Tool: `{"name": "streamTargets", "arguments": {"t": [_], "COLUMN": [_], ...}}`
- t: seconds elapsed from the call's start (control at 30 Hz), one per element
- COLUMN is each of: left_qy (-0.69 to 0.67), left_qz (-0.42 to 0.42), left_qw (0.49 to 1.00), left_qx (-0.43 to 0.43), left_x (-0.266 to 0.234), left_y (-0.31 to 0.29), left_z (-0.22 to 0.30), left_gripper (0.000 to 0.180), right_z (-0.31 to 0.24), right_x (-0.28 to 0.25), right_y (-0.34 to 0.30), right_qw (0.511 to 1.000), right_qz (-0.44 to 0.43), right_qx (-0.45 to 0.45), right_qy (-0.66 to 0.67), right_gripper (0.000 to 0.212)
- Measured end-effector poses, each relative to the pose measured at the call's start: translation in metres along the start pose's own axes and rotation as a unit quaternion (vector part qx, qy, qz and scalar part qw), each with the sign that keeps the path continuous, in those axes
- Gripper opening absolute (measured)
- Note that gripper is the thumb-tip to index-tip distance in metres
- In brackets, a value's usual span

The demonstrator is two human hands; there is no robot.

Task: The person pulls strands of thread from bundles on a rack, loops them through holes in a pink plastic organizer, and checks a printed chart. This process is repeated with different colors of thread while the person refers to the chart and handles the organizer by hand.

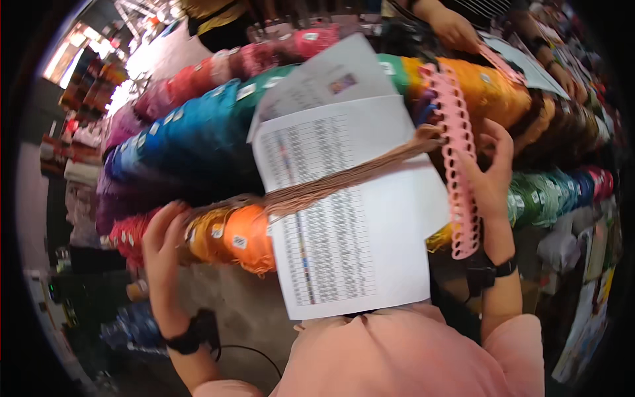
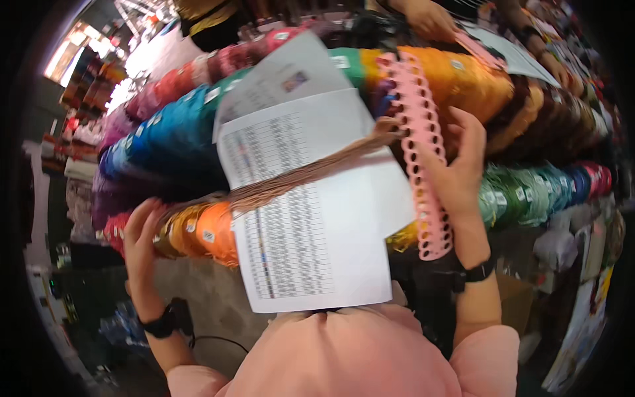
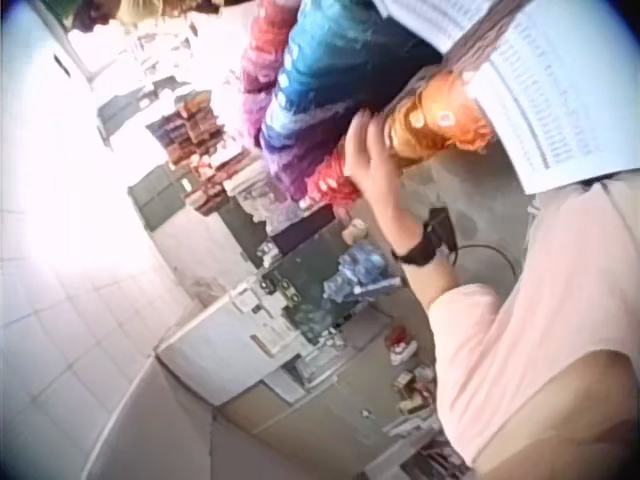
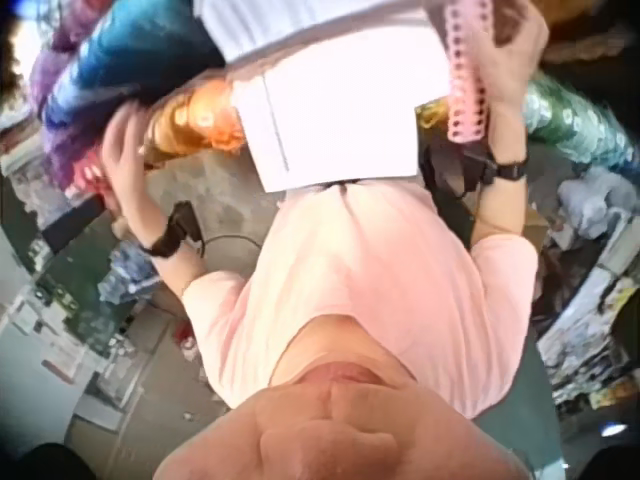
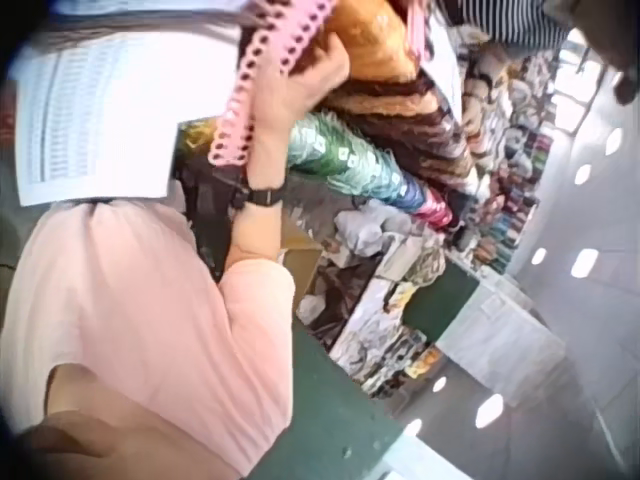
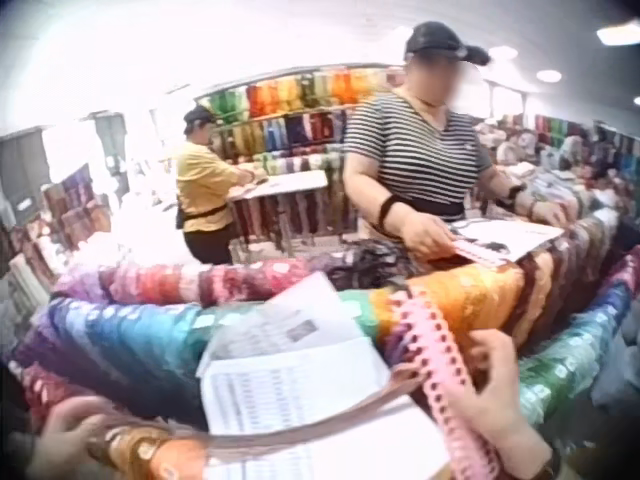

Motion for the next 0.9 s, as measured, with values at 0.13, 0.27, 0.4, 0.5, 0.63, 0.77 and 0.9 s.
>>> {"name": "streamTargets", "arguments": {"t": [0.13,0.27,0.4,0.5,0.63,0.77,0.9], "left_qy": [-0.096,-0.162,-0.234,-0.311,-0.409,-0.499,-0.493], "left_qz": [-0.121,-0.239,-0.266,-0.241,-0.168,-0.165,-0.14], "left_qw": [0.988,0.941,0.917,0.904,0.882,0.82,0.841], "left_qx": [-0.015,-0.176,-0.183,-0.169,-0.164,-0.226,-0.176], "left_x": [0.076,0.105,0.118,0.124,0.123,0.114,0.09], "left_y": [0.035,0.066,0.065,0.061,0.062,0.057,0.053], "left_z": [-0.002,-0.008,-0.012,-0.018,-0.024,-0.03,-0.032], "left_gripper": [0.042,0.042,0.036,0.03,0.023,0.021,0.022], "right_z": [0.017,0.0,-0.013,-0.018,-0.006,-0.013,-0.01], "right_x": [-0.006,-0.015,-0.027,-0.02,-0.01,-0.002,-0.004], "right_y": [-0.01,-0.025,-0.04,-0.044,-0.042,-0.039,-0.04], "right_qw": [0.966,0.965,0.964,0.934,0.906,0.883,0.902], "right_qz": [-0.149,-0.142,-0.122,-0.172,-0.157,-0.175,-0.14], "right_qx": [0.127,0.119,0.085,0.092,0.095,0.129,0.085], "right_qy": [0.169,0.184,0.219,0.3,0.382,0.416,0.399], "right_gripper": [0.047,0.026,0.016,0.013,0.015,0.015,0.013]}}
Point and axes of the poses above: each hand's wrist, its own y-axis towards the middle knuckle, its own x-axis out of the palm, z = x × y, the point moved 2 cm from there along y, towards the middle knuckle, and after that the axes turned 15 degrees about -y, right-handed, at the moved point
